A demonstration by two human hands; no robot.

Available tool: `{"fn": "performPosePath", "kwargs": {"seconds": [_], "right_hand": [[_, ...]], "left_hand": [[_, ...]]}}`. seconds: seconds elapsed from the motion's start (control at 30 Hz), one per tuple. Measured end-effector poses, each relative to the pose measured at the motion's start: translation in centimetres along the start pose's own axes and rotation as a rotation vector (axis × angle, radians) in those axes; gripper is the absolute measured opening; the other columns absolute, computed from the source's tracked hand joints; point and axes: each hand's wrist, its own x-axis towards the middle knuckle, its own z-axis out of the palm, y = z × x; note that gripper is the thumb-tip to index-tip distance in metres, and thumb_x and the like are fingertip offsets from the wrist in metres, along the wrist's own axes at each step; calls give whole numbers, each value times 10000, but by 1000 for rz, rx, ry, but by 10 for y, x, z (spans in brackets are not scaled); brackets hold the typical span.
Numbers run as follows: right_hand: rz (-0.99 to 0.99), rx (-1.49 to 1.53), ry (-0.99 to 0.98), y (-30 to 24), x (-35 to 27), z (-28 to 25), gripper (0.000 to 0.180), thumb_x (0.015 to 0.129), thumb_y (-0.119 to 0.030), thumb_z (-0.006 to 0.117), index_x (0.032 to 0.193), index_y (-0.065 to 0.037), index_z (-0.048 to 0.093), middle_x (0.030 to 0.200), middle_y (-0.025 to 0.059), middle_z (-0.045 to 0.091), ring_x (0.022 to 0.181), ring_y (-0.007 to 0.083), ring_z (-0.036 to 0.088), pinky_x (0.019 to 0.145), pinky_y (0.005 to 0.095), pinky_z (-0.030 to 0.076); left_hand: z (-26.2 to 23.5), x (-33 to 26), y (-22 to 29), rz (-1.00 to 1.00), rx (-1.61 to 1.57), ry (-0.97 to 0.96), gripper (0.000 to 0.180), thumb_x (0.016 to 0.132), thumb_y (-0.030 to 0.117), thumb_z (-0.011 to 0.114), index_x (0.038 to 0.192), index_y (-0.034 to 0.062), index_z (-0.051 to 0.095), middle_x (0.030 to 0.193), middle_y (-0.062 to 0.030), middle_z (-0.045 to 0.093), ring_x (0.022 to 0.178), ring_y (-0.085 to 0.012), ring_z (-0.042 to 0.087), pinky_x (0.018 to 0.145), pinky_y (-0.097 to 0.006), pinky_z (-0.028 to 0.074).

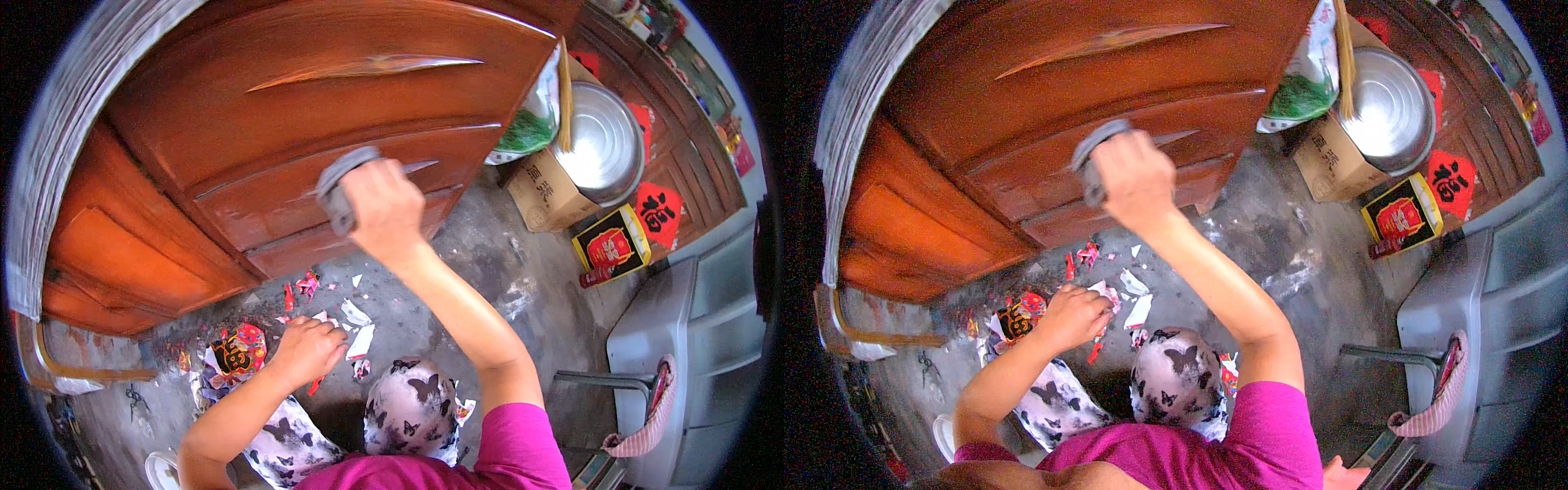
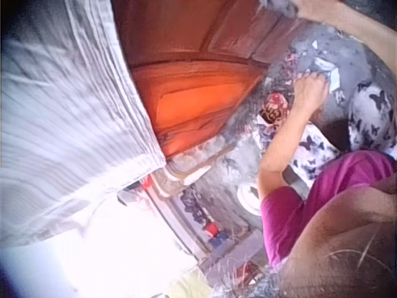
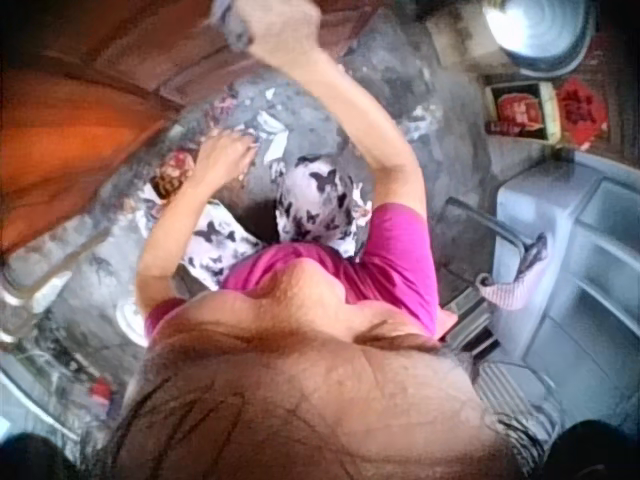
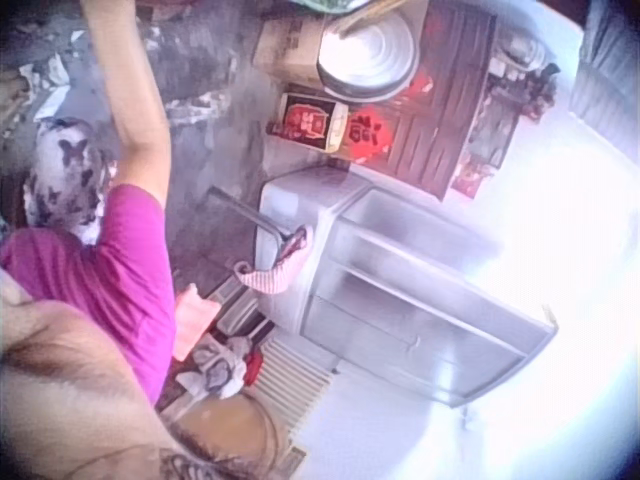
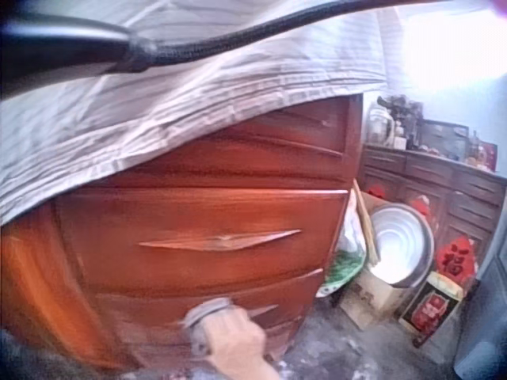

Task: The person kneels on the floor and wipes the front of a wooden cabinet with a gray cloth. They repeatedly rub the surface, occasionally adjusting the cloth, while debris from firecrackers lies scattered on the floor nearby.

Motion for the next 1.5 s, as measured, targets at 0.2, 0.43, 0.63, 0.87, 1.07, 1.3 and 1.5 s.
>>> {"fn": "performPosePath", "kwargs": {"seconds": [0.2, 0.43, 0.63, 0.87, 1.07, 1.3, 1.5], "right_hand": [[-385, 122, -106, 19, 11, 3, 277, 782, -204, 671, 1052, -163, 715, 1042, -3, 698, 1010, 211, 659, 771, 346, 587], [-129, -100, -21, 119, -26, -53, 312, 733, -173, 793, 1028, -135, 698, 1073, 65, 704, 1051, 314, 659, 846, 425, 580], [-158, 122, 75, 27, -2, -16, 457, 635, -104, 808, 1078, -147, 702, 1042, 90, 697, 1000, 333, 665, 864, 463, 556], [-540, 111, -10, -20, 30, 34, 246, 801, -203, 670, 1041, -213, 722, 1031, -42, 692, 1013, 176, 650, 766, 305, 587], [-146, -129, 47, 111, -27, -29, 284, 772, -64, 659, 1040, -156, 681, 1055, 64, 670, 1038, 317, 638, 849, 424, 568], [846, 178, 697, 178, -66, -10, 461, 944, -207, 692, 1303, 27, 522, 1277, 229, 565, 1233, 400, 537, 1094, 465, 405], [914, 281, 370, 9, -91, 105, 863, 1084, -401, 513, 1582, 153, 78, 1675, 363, 15, 1581, 454, 2, 1277, 515, -22]], "left_hand": [[12, 8, 0, 0, 2, -18, 161, 909, 269, 687, 917, 113, 726, 853, -77, 706, 883, -281, 712, 839, -436, 499], [-18, -14, 2, -43, 3, 40, 159, 930, 272, 689, 983, 124, 713, 898, -60, 711, 911, -266, 709, 874, -426, 490], [-23, -28, -4, -51, 0, 28, 171, 917, 273, 703, 988, 117, 717, 875, -59, 730, 896, -267, 716, 863, -423, 490], [-21, -32, -11, -62, -1, 75, 172, 915, 284, 708, 979, 124, 719, 866, -76, 733, 866, -276, 720, 839, -426, 487], [-29, -31, -7, -134, -42, -29, 175, 939, 296, 691, 1030, 154, 738, 936, -72, 737, 954, -282, 704, 938, -443, 485], [-33, -31, 0, -50, -62, 94, 171, 919, 290, 710, 975, 129, 712, 866, -75, 723, 860, -278, 709, 854, -424, 482], [-37, -28, 3, -111, -38, 57, 156, 918, 278, 709, 962, 129, 707, 852, -72, 717, 859, -271, 707, 853, -422, 484]]}}
